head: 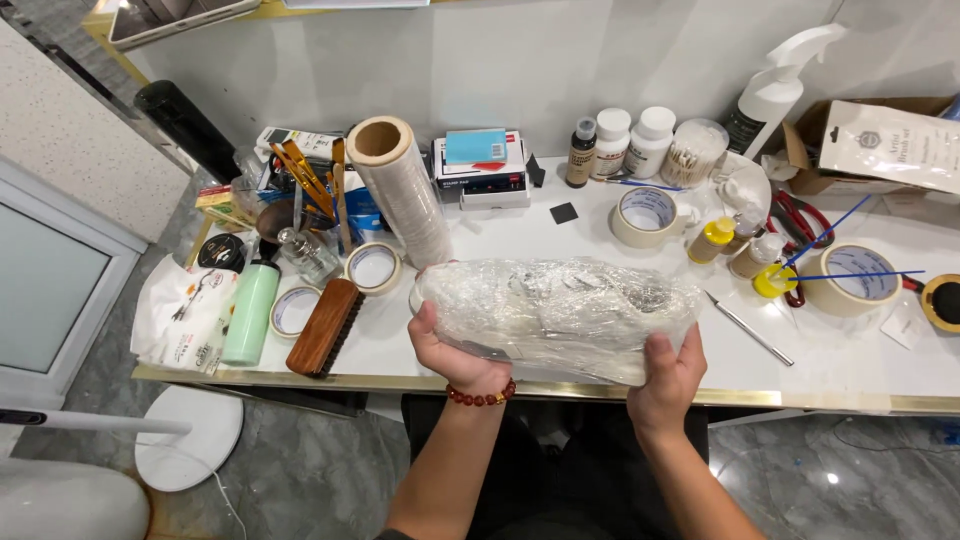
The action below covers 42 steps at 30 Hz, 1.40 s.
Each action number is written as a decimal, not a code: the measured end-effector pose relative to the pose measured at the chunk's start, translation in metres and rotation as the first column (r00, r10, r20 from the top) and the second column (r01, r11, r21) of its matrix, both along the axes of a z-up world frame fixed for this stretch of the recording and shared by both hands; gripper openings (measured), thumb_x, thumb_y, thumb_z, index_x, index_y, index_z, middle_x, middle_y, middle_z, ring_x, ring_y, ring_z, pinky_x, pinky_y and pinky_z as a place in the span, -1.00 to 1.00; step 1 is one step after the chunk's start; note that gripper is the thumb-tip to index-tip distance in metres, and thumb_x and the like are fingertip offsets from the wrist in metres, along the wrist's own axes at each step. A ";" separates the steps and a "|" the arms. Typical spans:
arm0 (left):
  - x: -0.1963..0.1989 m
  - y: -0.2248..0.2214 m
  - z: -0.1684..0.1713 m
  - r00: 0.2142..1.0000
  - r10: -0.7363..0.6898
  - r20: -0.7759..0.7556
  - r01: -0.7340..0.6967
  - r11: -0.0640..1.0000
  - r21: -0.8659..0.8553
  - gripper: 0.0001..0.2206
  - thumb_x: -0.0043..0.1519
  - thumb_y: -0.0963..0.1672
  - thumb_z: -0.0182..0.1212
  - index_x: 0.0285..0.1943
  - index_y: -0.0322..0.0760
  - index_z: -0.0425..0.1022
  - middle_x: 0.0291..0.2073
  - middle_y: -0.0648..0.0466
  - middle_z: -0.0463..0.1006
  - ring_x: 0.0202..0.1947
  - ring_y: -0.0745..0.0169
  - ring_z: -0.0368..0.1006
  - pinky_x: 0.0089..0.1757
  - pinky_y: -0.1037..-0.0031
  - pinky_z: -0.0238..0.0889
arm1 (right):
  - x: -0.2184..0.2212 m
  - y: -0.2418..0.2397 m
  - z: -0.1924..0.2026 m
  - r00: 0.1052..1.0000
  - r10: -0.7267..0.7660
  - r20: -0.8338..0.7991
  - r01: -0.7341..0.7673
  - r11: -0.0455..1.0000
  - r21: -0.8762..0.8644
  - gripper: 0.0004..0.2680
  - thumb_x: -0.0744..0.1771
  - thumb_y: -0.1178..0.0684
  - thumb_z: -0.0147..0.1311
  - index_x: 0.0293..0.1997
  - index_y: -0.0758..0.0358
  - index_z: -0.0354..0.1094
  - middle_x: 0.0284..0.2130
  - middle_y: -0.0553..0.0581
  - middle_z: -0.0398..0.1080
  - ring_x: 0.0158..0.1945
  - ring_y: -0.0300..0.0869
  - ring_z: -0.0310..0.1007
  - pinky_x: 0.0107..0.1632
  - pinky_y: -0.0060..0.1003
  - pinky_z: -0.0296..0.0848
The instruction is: Apply protective plastic wrap to a shoe.
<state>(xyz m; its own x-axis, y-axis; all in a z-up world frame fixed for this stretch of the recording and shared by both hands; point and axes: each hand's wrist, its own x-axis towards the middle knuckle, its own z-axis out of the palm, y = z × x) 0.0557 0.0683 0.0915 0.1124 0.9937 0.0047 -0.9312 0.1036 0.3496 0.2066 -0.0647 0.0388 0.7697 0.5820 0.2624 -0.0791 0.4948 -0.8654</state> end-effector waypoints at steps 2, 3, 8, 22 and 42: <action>-0.003 0.000 -0.002 1.000 -0.009 0.020 0.009 1.000 0.027 -0.45 0.18 0.04 0.09 0.31 -0.29 0.30 0.09 -0.07 0.42 0.13 -0.05 0.40 0.08 0.09 0.34 | 0.001 0.002 -0.008 1.000 0.007 0.011 -0.007 1.000 -0.005 -0.47 0.37 -0.13 0.14 0.42 0.46 0.11 0.17 0.19 0.35 0.20 -0.16 0.36 0.28 -0.27 0.32; -0.005 0.001 -0.002 0.999 -0.022 0.042 0.020 0.998 0.054 -0.45 0.19 0.04 0.09 0.32 -0.30 0.30 0.11 -0.08 0.42 0.14 -0.05 0.40 0.09 0.10 0.34 | 0.002 0.004 -0.011 1.000 0.012 0.023 -0.011 1.000 -0.009 -0.47 0.38 -0.14 0.14 0.41 0.47 0.12 0.17 0.19 0.35 0.19 -0.17 0.35 0.28 -0.28 0.32; -0.009 0.001 0.005 0.997 -0.025 -0.072 0.021 0.998 -0.053 -0.40 0.15 0.07 0.03 0.32 -0.31 0.31 0.12 -0.10 0.44 0.14 -0.06 0.40 0.07 0.10 0.34 | 0.007 0.007 0.002 0.995 0.097 -0.021 -0.098 0.992 -0.079 -0.47 0.37 -0.13 0.10 0.43 0.43 0.05 0.24 0.20 0.28 0.28 -0.14 0.28 0.33 -0.26 0.23; -0.018 -0.008 -0.004 0.993 0.040 -0.112 -0.035 0.998 0.044 -0.47 0.16 0.12 0.04 0.19 -0.25 0.34 0.07 -0.07 0.44 0.27 -0.06 0.30 0.12 -0.05 0.33 | 0.015 -0.014 -0.016 0.964 0.070 0.258 0.005 0.961 -0.278 -0.32 0.33 -0.42 0.01 0.43 0.44 0.05 0.21 0.22 0.31 0.27 -0.09 0.27 0.34 -0.21 0.19; 0.019 -0.031 -0.044 0.854 -0.515 -0.072 0.516 0.821 0.245 -0.44 0.22 0.15 0.13 0.26 -0.21 0.31 0.20 -0.12 0.38 0.44 -0.26 0.19 0.26 -0.47 0.01 | 0.038 -0.143 -0.017 0.970 0.155 0.188 -0.102 0.959 -0.263 -0.28 0.14 -0.21 0.42 0.33 0.35 0.10 0.18 0.32 0.32 0.25 0.04 0.36 0.25 -0.06 0.39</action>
<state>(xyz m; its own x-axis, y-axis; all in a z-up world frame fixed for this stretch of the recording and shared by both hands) 0.0744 0.0378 0.0476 0.6082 0.7567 0.2398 -0.7653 0.4789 0.4301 0.2446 -0.2074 0.0216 0.6288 0.7395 0.2402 0.0646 0.2582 -0.9639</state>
